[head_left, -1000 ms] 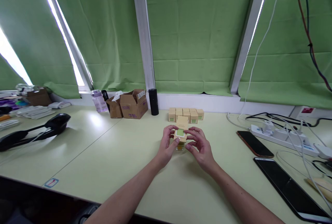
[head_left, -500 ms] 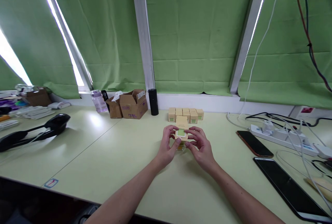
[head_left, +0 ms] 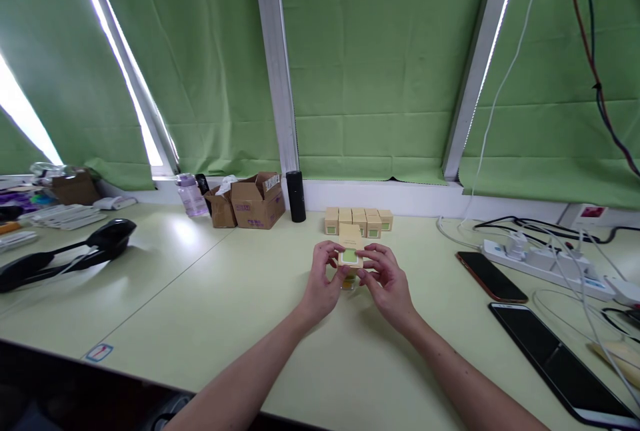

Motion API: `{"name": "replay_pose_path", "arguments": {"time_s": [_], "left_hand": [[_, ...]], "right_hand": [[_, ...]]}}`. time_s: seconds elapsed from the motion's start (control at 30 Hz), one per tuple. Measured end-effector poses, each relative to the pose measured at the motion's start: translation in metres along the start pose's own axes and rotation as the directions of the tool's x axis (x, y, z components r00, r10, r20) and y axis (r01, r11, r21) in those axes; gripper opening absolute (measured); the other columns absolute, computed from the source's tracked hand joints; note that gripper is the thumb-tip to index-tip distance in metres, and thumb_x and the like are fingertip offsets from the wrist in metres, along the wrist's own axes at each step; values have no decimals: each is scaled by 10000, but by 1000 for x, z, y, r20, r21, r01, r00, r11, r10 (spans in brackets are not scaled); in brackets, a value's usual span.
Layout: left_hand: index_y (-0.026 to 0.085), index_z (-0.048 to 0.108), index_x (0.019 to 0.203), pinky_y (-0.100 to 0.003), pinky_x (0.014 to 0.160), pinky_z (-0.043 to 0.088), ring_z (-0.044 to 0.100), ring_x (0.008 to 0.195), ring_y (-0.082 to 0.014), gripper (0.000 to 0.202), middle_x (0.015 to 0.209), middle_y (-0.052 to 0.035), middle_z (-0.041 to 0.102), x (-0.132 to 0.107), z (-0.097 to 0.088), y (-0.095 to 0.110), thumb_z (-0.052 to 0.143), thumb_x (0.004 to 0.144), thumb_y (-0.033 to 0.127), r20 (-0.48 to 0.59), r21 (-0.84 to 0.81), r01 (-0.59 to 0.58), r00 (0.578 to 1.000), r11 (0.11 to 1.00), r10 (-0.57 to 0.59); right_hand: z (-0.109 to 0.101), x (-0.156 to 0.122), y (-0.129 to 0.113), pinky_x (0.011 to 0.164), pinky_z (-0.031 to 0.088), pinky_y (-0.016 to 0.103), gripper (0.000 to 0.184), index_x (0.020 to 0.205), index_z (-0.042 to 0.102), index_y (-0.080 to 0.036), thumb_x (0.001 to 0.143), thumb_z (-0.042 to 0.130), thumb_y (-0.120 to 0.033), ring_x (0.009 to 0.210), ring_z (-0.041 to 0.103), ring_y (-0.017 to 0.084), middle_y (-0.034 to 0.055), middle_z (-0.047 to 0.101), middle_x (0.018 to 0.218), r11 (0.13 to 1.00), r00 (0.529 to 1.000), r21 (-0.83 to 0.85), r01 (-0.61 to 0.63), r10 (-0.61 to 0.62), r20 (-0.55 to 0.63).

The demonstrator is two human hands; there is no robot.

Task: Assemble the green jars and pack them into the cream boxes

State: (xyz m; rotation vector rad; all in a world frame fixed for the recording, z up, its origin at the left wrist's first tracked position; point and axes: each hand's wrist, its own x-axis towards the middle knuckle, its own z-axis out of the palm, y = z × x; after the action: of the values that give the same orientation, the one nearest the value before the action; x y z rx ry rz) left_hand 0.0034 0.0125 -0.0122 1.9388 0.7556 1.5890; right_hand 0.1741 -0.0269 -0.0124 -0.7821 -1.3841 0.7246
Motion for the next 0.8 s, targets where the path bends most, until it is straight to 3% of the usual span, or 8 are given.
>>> {"name": "replay_pose_path", "arguments": {"time_s": [0.33,0.6,0.8], "left_hand": [[241,605,1168,-330,810,502,555,913,-182,247,1148,-76,524,0,1,-3,603,1019,438,-32,64,-61,997,996,63],[250,557,1290,-421,1005,521,531,1266,-262,258,1294,-130,522,-1,-2,7,522,1056,350,19,106,-148,989,983,147],[258,535,1340,-476,1056,504,510,1322,-286,306,1354,-140,529,-3,-3,8,541,1038,305,18,187,-181,983,966,181]], "right_hand": [[1,1,4,735,653,361,293,1175,737,-314,961,689,-508,909,713,181,77,487,1317,1000,1000,-14,-15,15,-4],[1,2,1,937,624,406,328,1249,695,-345,954,710,-485,1069,697,207,80,437,1481,1000,1000,24,-4,4,9],[4,1,-2,1071,551,445,349,1295,664,-327,970,693,-450,1360,577,287,100,396,1639,999,998,49,11,-13,53]]}}
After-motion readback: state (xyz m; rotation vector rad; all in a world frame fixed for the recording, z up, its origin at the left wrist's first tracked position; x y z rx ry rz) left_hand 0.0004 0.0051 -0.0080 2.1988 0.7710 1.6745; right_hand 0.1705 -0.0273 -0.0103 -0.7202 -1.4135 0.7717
